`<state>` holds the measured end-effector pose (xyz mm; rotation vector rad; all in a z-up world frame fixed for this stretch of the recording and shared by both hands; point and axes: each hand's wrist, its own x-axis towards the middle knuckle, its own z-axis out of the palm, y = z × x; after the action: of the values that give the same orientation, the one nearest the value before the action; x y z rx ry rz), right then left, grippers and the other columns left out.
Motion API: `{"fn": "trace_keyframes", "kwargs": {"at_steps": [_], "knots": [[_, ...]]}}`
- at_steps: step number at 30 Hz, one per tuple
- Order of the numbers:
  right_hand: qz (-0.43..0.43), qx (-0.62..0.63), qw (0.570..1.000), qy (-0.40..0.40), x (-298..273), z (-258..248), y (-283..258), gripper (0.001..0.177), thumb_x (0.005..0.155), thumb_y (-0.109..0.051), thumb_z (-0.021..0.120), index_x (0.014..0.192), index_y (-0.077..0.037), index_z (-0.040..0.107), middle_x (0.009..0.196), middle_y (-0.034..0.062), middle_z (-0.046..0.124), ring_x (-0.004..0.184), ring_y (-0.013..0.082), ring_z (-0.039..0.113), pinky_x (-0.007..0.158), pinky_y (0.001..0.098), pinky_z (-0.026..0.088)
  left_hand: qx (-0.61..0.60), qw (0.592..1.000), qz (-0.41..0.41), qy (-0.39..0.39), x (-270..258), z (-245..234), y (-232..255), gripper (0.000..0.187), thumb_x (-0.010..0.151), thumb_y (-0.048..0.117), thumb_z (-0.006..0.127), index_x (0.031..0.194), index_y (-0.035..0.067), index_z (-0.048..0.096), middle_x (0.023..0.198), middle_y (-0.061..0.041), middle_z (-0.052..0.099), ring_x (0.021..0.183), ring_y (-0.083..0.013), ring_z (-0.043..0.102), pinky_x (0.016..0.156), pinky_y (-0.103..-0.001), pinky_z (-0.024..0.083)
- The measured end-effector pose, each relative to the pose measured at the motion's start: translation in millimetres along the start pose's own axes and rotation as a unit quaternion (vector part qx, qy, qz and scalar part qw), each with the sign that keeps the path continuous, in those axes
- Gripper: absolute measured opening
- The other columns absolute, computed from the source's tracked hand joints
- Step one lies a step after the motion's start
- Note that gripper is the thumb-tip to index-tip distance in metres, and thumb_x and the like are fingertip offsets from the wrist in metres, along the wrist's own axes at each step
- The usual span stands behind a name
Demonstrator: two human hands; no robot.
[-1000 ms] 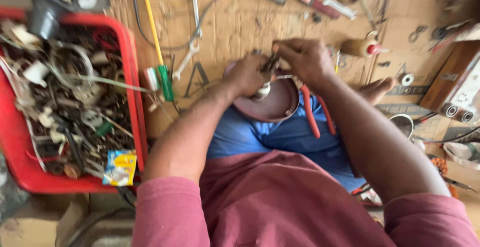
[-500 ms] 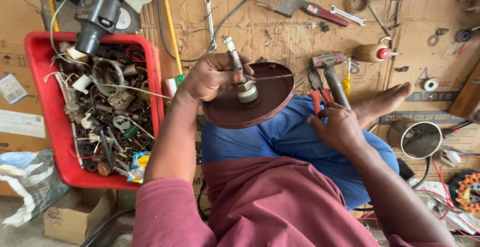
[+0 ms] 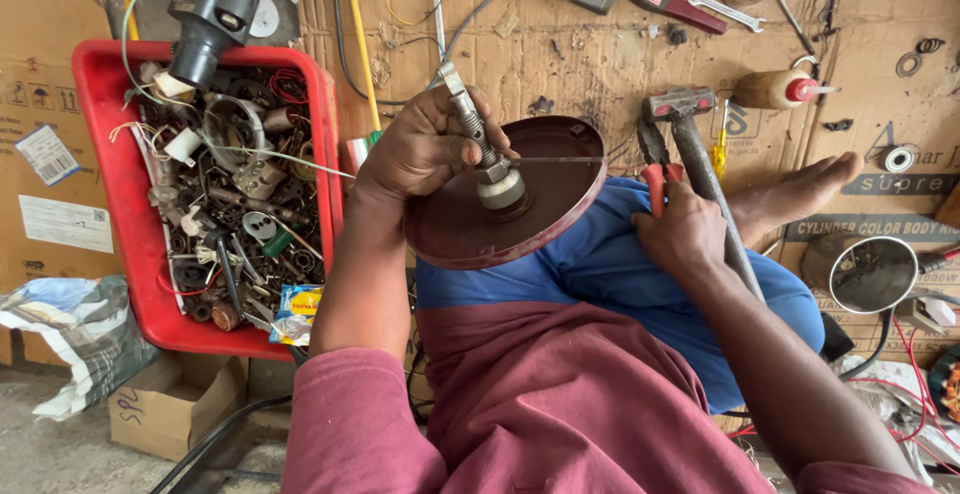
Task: The person disassembles and reassembles components of a ceiling fan motor and housing by hand and using tools such as a hammer, pliers, and screwdrivers while sitting on a floor. They tap a metal shaft into a bearing, manipulate wires, and fit the motor winding into the circular housing.
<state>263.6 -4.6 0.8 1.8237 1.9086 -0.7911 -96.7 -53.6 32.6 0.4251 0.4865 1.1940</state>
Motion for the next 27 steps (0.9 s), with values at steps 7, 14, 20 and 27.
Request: {"fn": "trace_keyframes", "kwargs": {"at_steps": [7, 14, 20, 27], "knots": [[-0.033, 0.156, 0.987, 0.03, -12, -25, -3, 0.044, 0.079, -0.03, 0.083, 0.113, -0.004, 0.077, 0.097, 0.0195, 0.077, 0.089, 0.0283, 0.073, 0.084, 0.0406, 0.056, 0.009, 0.999, -0.02, 0.042, -4, -5, -6, 0.028, 0.092, -0.004, 0.077, 0.117, 0.002, 0.066, 0.112, -0.019, 0.076, 0.109, -0.0298, 0.075, 0.097, -0.041, 0.06], [-0.025, 0.451, 0.89, -0.058, -32, -63, -3, 0.043, 0.079, -0.013, 0.081, 0.121, -0.006, 0.076, 0.104, 0.0114, 0.075, 0.091, 0.0204, 0.068, 0.084, 0.0308, 0.053, 0.008, 0.999, -0.03, 0.045, -4, -10, -14, 0.027, 0.092, -0.007, 0.075, 0.117, 0.002, 0.068, 0.111, -0.018, 0.076, 0.108, -0.0286, 0.075, 0.098, -0.041, 0.061], [-0.158, 0.768, 0.569, -0.248, -42, -96, 8, 0.054, 0.071, 0.01, 0.068, 0.121, -0.009, 0.059, 0.14, 0.0128, 0.061, 0.124, 0.0293, 0.068, 0.098, 0.0485, 0.059, 0.085, 0.994, -0.025, 0.069, 2, 2, -11, 0.025, 0.091, -0.01, 0.076, 0.114, -0.002, 0.069, 0.109, -0.018, 0.076, 0.102, -0.024, 0.075, 0.089, -0.037, 0.063], [-0.32, 0.418, 0.85, -0.026, -65, -160, -9, 0.063, 0.074, 0.002, 0.076, 0.13, -0.005, 0.049, 0.129, 0.016, 0.066, 0.094, 0.0221, 0.061, 0.081, 0.0319, 0.055, 0.3, 0.948, -0.012, 0.106, 31, 43, -15, 0.017, 0.089, -0.009, 0.077, 0.103, -0.003, 0.069, 0.093, -0.01, 0.076, 0.084, -0.0129, 0.072, 0.074, -0.029, 0.062]]}}
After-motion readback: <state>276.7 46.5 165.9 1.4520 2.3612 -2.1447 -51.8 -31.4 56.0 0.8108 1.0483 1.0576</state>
